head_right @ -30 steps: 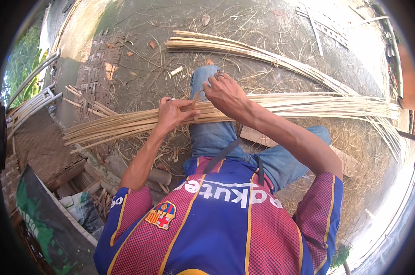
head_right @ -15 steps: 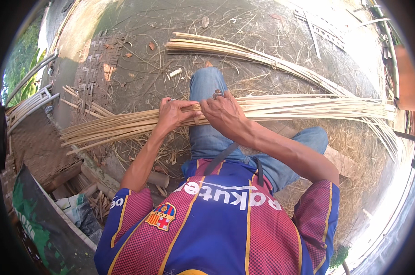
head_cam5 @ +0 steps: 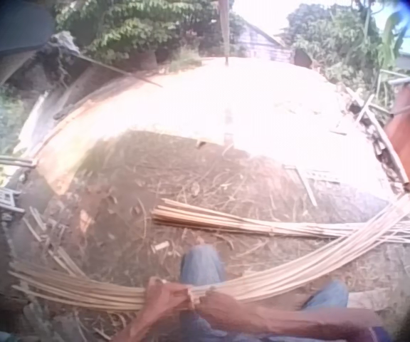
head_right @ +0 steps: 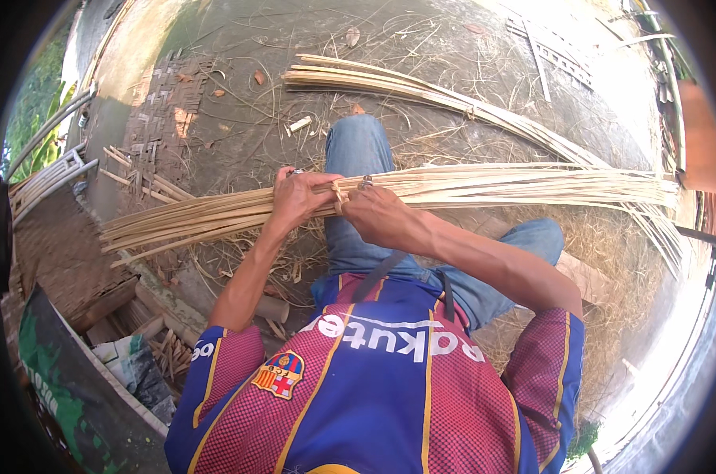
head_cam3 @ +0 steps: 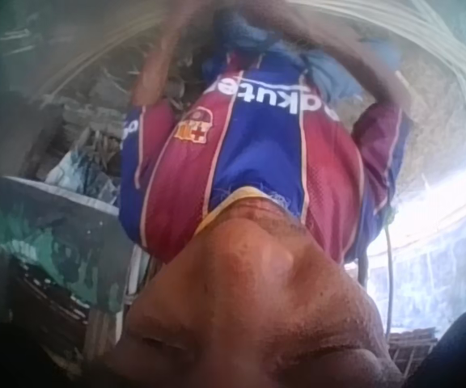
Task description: The person gathers and aligns long bamboo strips on their lap, then ties them into a bundle using a thin strip of material. The person repeatedly adjusts the alignment of the strips before securing the bundle.
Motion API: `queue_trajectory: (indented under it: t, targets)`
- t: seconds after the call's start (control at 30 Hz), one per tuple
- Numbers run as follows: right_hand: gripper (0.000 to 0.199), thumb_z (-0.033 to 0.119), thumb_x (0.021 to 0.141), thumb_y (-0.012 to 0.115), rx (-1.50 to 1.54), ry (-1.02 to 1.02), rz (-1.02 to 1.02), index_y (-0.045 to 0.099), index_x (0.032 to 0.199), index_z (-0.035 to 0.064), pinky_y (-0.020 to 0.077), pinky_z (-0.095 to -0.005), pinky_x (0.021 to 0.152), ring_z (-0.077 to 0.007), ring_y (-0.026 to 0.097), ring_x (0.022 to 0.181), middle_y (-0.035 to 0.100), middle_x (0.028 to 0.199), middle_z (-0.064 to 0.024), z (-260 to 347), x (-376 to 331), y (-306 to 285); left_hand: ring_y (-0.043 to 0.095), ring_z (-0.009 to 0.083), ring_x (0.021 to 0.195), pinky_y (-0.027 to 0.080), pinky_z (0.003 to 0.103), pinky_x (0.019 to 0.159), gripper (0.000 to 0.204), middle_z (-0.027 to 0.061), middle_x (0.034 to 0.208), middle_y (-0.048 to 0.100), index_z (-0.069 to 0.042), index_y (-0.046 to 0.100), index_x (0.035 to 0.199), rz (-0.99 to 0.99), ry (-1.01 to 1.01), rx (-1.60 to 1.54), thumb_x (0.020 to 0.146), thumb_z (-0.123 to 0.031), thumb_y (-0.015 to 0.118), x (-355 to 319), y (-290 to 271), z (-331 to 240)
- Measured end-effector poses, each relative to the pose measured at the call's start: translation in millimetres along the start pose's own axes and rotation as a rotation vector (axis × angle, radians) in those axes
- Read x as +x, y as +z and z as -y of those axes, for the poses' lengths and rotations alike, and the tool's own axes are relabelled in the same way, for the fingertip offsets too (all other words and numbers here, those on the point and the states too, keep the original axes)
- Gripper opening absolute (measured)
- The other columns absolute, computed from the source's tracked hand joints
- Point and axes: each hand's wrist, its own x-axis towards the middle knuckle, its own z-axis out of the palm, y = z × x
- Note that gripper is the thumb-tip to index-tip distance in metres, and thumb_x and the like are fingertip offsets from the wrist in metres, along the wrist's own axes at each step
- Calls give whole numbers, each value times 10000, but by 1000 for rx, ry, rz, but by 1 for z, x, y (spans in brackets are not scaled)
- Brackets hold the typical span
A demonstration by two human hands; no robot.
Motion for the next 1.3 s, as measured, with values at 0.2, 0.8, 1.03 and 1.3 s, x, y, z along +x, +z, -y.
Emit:
queue_trajectory:
  t: [0.2,0.8,1.03,1.3]
  targets:
    - [65,42,904,556,9,200,-405,550,961,13,499,-472,704,-384,635,791,614,835,-187,-39,56,-20,713,228,943,264,462,1108,491,75,1003,782,-191,802,1103,19,4,44,837,-595,718,0,-6,-6]
    - [125,72,902,580,129,212,-324,601,852,-41,509,-498,720,-418,650,809,649,813,-240,-32,64,-29,707,214,931,258,476,1121,536,77,952,786,-236,798,1119,25,-26,83,801,-660,721,-2,-5,-3]
    - [51,-11,844,575,-158,315,-205,626,837,-16,521,-473,756,-392,654,852,650,840,-216,-42,20,-7,708,215,955,261,471,1123,547,77,1004,785,-226,786,1148,91,-35,73,825,-659,701,-1,-11,-15]
    - [171,105,923,594,239,100,87,647,834,-31,492,-494,808,-404,643,861,659,855,-231,-7,10,4,720,222,945,273,474,1118,518,61,1009,785,-195,772,1162,24,55,73,845,-601,712,-3,-6,-4]
